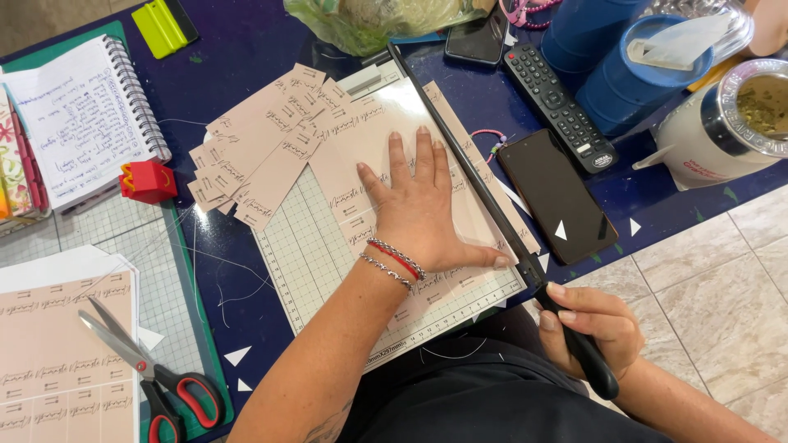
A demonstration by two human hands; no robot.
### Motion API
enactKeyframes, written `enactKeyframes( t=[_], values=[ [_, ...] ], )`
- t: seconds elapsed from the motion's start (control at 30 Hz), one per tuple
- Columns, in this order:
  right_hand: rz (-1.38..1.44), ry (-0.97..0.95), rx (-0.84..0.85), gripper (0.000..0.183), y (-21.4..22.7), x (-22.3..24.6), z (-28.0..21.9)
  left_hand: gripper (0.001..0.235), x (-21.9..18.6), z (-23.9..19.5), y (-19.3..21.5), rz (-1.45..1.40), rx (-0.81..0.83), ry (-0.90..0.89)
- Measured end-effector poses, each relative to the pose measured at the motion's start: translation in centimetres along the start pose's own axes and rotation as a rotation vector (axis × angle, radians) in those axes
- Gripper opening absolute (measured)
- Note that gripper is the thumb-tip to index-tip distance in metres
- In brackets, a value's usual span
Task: Trimming printed paper sheets into strips using a manual paper trimmer
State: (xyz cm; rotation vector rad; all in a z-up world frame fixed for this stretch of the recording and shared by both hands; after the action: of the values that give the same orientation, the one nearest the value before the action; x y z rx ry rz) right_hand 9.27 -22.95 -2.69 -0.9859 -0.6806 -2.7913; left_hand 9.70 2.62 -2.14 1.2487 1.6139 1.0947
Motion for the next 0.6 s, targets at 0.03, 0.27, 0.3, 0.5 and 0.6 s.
enactKeyframes(
  t=[0.03, 0.27, 0.3, 0.5, 0.6],
  values=[
    [-0.001, 0.001, -0.002, 0.027, 0.0, 0.1, 0.1, 0.17, 0.0, 0.0, 0.1, 0.002, -0.002, -0.001],
    [0.012, -0.013, -0.013, 0.027, -0.3, -0.6, -0.7, 0.171, 0.1, 0.2, -0.2, 0.009, -0.031, 0.001],
    [0.034, -0.015, -0.02, 0.027, -0.3, -0.9, -1.0, 0.17, 0.1, 0.2, -0.2, 0.009, -0.026, 0.002],
    [0.031, -0.039, 0.018, 0.028, -0.8, -2.9, -3.2, 0.171, 0.1, 0.1, -0.1, -0.011, -0.048, 0.01],
    [-0.054, 0.002, 0.085, 0.03, -0.7, -1.1, -2.0, 0.17, 0.2, -0.1, -0.2, 0.032, -0.058, 0.017]
  ],
)
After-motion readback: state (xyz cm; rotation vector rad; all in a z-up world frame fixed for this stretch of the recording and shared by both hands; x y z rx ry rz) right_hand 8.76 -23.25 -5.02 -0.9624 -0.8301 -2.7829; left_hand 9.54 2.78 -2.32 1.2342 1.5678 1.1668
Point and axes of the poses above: each hand's wrist, its own z-axis towards the middle knuckle, its own y-axis out of the back of the hand, x = y × z, the point moved 9 cm from there along z, towards the middle knuckle, and after that the axes turned 12 degrees about -y, right-handed, at the moved point
